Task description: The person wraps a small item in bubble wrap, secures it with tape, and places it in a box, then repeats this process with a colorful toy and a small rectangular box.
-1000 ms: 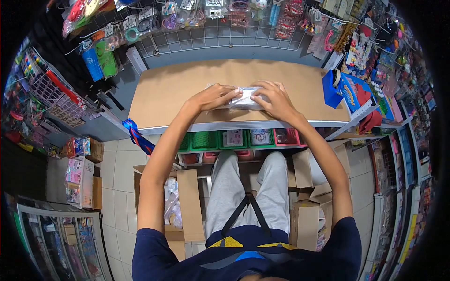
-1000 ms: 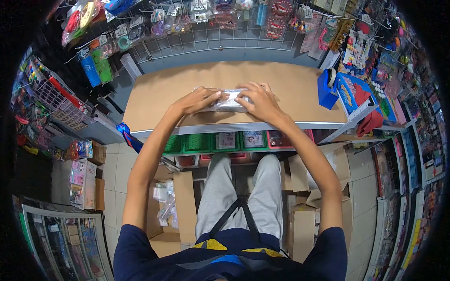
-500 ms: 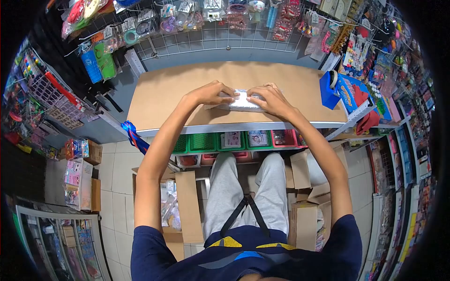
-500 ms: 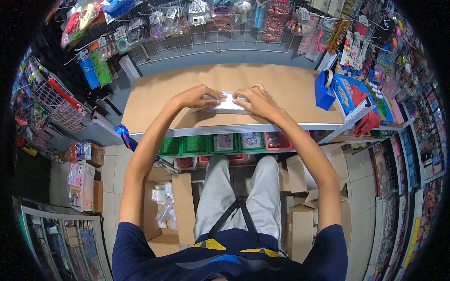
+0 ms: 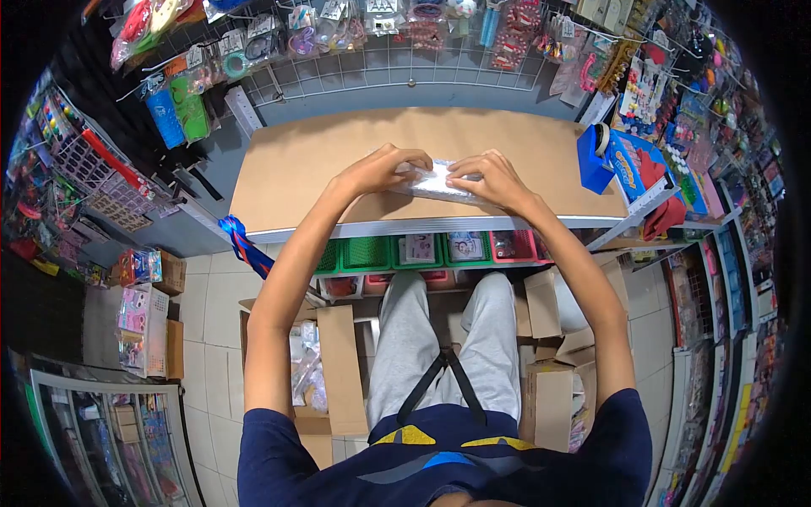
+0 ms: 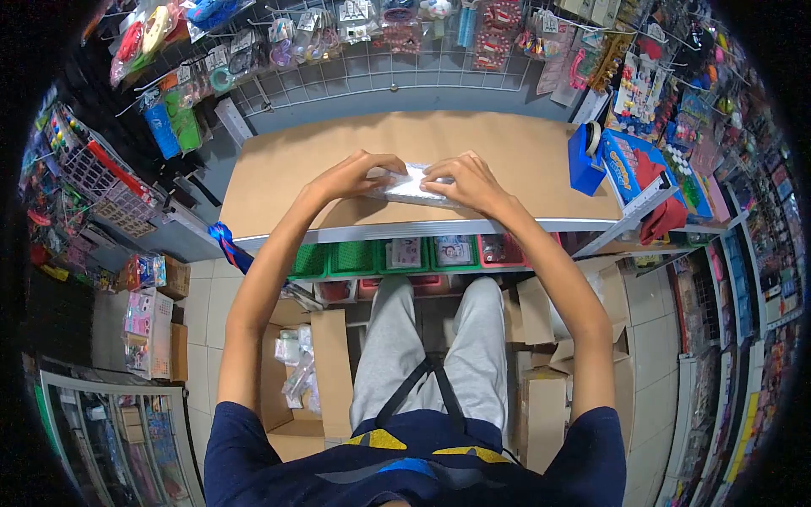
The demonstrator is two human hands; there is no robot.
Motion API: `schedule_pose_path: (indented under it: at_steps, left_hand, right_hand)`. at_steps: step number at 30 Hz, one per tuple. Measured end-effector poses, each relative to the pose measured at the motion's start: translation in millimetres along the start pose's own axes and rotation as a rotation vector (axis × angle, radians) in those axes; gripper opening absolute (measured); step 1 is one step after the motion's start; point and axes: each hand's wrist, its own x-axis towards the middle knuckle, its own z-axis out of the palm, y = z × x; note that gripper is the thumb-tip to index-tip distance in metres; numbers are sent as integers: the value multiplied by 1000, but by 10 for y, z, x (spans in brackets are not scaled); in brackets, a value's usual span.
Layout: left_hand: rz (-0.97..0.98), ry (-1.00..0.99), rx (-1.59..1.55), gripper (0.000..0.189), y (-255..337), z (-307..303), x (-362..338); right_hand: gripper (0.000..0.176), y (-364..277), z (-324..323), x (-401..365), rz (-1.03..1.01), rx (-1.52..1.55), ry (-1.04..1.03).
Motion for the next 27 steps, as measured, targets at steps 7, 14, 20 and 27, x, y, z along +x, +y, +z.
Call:
schedule_pose_path:
  at_steps: [7, 14, 20, 27]
  left_hand:
    - [180, 131, 619, 27, 278, 85, -57]
    - [88, 217, 571, 45, 440, 573, -290]
    - [22, 367, 484, 40, 640, 784, -324]
    - [-17, 436, 550, 47, 640, 920, -283]
  right_hand:
    - [24, -43, -5, 27, 78, 39, -22]
    - [26, -134, 31, -59, 139, 98, 17]
    - [27, -40, -64, -148, 149, 314, -58]
    - [31, -27, -170, -257, -66, 169, -113]
